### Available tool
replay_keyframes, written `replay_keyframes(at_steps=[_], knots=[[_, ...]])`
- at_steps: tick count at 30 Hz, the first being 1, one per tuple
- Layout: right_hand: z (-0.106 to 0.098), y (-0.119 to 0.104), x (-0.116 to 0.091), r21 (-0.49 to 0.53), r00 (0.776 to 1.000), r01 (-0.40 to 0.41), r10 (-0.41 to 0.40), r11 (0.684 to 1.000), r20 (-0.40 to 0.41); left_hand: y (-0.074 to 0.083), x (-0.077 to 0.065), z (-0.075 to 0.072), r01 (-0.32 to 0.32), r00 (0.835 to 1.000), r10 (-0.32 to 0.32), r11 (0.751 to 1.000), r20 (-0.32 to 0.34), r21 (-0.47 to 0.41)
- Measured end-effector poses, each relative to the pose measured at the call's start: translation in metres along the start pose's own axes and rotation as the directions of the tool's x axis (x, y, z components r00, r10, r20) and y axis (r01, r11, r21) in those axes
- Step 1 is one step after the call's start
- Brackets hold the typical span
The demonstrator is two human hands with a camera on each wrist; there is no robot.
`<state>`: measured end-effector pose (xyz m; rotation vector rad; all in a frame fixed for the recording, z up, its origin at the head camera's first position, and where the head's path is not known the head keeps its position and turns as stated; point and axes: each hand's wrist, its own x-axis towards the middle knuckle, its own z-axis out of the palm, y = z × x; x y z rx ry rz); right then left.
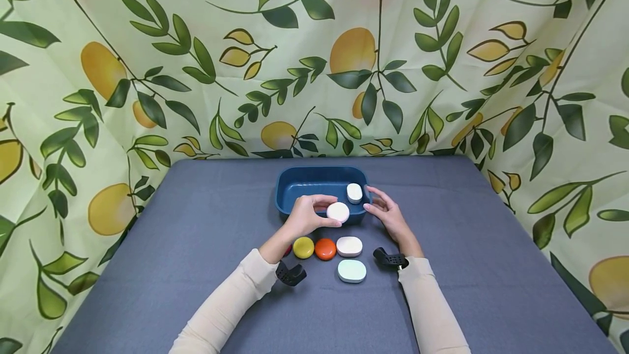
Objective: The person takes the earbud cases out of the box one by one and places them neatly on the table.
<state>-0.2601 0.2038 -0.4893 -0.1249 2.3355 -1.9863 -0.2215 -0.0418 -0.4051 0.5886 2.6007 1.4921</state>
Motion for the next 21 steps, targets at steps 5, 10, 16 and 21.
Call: replay_keyframes(at_steps=[5, 10, 16, 21], knots=[[0.000, 0.000, 0.000, -0.002, 1.000, -0.009, 0.009, 1.000, 0.003, -0.005, -0.015, -0.001, 0.033, 0.999, -0.034, 0.999, -0.009, -0.038], [-0.001, -0.001, 0.000, -0.004, 1.000, -0.009, 0.009, 1.000, 0.006, -0.009, -0.029, 0.000, 0.040, 0.999, -0.040, 0.998, 0.000, -0.058], [-0.002, -0.001, 0.000, -0.009, 1.000, -0.008, 0.008, 1.000, 0.009, -0.018, -0.047, 0.006, 0.012, 0.999, -0.009, 0.995, 0.038, -0.097], [-0.002, -0.001, -0.001, -0.014, 1.000, -0.005, 0.005, 1.000, 0.010, -0.025, -0.059, 0.012, -0.004, 0.999, 0.007, 0.997, 0.036, -0.079]])
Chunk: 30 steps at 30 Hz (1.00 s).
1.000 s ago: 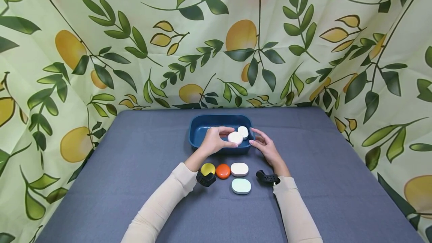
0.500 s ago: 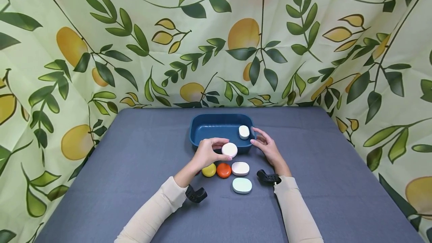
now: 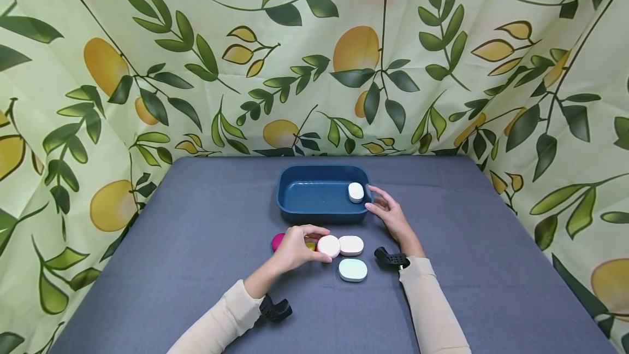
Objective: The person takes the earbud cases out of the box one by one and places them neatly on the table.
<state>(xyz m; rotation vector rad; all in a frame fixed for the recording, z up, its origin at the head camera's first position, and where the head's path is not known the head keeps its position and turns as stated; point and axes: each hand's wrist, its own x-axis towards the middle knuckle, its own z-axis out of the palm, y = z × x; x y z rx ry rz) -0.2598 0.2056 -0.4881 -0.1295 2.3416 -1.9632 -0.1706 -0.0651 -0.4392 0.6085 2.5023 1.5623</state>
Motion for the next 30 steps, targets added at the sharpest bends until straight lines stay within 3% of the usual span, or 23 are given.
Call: replay_keyframes(at_steps=[7, 22, 30], knots=[[-0.001, 0.001, 0.001, 0.005, 1.000, 0.001, -0.001, 1.000, -0.002, -0.005, -0.011, 0.005, -0.007, 1.000, 0.005, 0.996, 0.029, 0.084], [-0.001, 0.000, 0.001, 0.016, 1.000, -0.011, 0.011, 1.000, 0.000, -0.004, -0.018, 0.007, -0.003, 0.994, -0.016, 0.986, 0.109, 0.168], [0.000, -0.002, 0.000, 0.023, 1.000, -0.025, 0.025, 0.999, 0.001, -0.003, -0.022, 0.009, -0.078, 0.992, 0.047, 0.957, 0.116, 0.279]])
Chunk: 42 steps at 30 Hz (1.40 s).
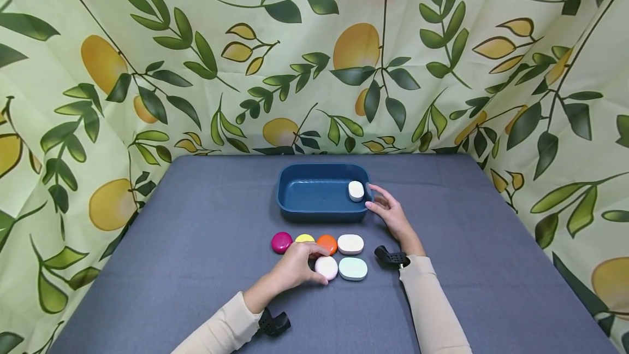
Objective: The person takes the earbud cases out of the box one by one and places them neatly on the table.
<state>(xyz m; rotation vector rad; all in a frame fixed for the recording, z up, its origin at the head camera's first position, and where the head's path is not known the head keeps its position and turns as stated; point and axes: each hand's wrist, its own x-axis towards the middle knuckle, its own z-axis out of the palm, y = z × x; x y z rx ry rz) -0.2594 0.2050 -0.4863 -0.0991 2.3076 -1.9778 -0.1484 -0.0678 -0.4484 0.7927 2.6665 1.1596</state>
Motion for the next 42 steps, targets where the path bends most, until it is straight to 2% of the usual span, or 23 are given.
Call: replay_keyframes(at_steps=[3, 7, 10, 11, 14, 17, 18, 21, 36, 42], knots=[[0.0002, -0.0002, 0.0000, -0.005, 1.000, 0.001, -0.001, 1.000, -0.001, -0.0013, -0.0001, 0.0013, -0.002, 1.000, 0.001, 0.999, 0.007, 0.050], [0.0007, 0.0003, 0.0003, -0.006, 1.000, 0.001, -0.001, 1.000, 0.001, -0.0032, -0.0011, 0.0028, -0.020, 1.000, 0.020, 0.997, -0.003, 0.069], [0.0009, 0.0007, 0.0003, -0.004, 1.000, 0.002, -0.002, 1.000, 0.003, -0.0036, -0.0026, 0.0021, -0.063, 0.997, 0.066, 0.995, -0.036, 0.071], [0.0009, 0.0009, 0.0002, -0.004, 1.000, 0.003, -0.003, 1.000, 0.003, -0.0037, -0.0030, 0.0019, -0.094, 0.994, 0.099, 0.992, -0.053, 0.086], [0.0007, 0.0011, 0.0001, -0.008, 1.000, 0.007, -0.007, 1.000, 0.004, -0.0037, -0.0034, 0.0015, -0.117, 0.990, 0.124, 0.988, -0.070, 0.096], [0.0005, 0.0012, 0.0000, -0.010, 1.000, 0.011, -0.011, 1.000, 0.004, -0.0041, -0.0026, 0.0028, -0.084, 0.994, 0.090, 0.992, -0.064, 0.091], [0.0005, 0.0012, 0.0000, -0.010, 1.000, 0.011, -0.011, 1.000, 0.003, -0.0041, -0.0023, 0.0032, -0.054, 0.997, 0.059, 0.996, -0.055, 0.077], [0.0004, 0.0012, 0.0002, -0.009, 1.000, 0.011, -0.011, 1.000, 0.003, -0.0045, -0.0014, 0.0045, -0.030, 0.998, 0.033, 0.997, -0.048, 0.074], [-0.0006, 0.0013, 0.0000, -0.005, 1.000, 0.003, -0.003, 1.000, -0.006, -0.0039, 0.0015, 0.0038, -0.052, 0.997, 0.054, 0.998, -0.058, 0.023], [0.0008, -0.0022, -0.0019, -0.006, 1.000, 0.005, -0.005, 1.000, 0.000, -0.0019, 0.0027, -0.0022, -0.011, 1.000, 0.008, 0.992, -0.024, -0.129]])
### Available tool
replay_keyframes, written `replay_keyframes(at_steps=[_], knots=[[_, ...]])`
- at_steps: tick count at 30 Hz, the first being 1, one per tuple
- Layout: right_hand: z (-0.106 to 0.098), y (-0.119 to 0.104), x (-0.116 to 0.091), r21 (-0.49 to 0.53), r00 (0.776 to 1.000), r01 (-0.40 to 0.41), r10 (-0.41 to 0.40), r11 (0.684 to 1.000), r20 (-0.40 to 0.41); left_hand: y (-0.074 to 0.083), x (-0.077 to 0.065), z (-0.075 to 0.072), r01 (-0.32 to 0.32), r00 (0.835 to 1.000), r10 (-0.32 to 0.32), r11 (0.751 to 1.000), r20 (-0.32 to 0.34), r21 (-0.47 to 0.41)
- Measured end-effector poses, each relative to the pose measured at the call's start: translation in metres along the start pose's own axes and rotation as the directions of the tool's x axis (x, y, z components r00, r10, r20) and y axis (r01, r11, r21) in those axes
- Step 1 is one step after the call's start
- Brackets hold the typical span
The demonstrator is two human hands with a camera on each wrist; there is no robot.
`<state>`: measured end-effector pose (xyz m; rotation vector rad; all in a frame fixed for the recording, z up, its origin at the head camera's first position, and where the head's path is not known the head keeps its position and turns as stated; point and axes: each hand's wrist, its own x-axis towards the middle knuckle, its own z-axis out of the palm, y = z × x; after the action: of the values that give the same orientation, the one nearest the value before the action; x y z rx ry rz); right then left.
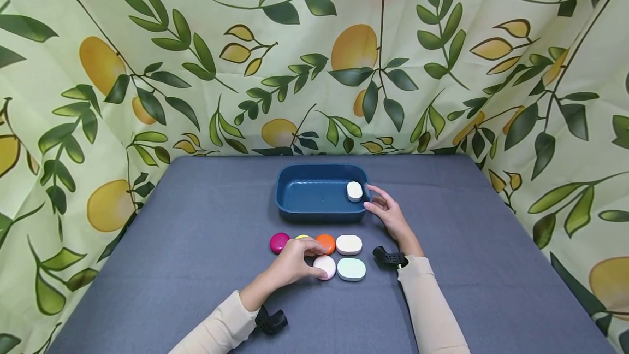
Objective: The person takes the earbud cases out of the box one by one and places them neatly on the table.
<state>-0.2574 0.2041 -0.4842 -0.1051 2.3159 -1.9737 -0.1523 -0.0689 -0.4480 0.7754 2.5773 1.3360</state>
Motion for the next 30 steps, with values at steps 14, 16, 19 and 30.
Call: replay_keyframes(at_steps=[14, 16, 19, 30], knots=[[-0.001, 0.005, 0.003, 0.002, 1.000, 0.003, -0.003, 1.000, -0.005, 0.015, 0.036, -0.018, -0.050, 0.998, 0.056, 0.989, 0.039, -0.141], [-0.001, 0.006, 0.004, 0.001, 1.000, 0.002, -0.002, 1.000, -0.009, 0.018, 0.043, -0.018, -0.053, 0.997, 0.059, 0.990, 0.040, -0.128], [-0.001, 0.006, 0.005, -0.004, 1.000, 0.005, -0.005, 1.000, -0.017, 0.022, 0.055, -0.019, -0.043, 0.998, 0.049, 0.992, 0.050, -0.116], [-0.001, 0.006, 0.003, -0.004, 1.000, 0.011, -0.011, 1.000, -0.008, 0.024, 0.105, -0.015, -0.016, 1.000, 0.012, 0.990, -0.026, -0.143]])
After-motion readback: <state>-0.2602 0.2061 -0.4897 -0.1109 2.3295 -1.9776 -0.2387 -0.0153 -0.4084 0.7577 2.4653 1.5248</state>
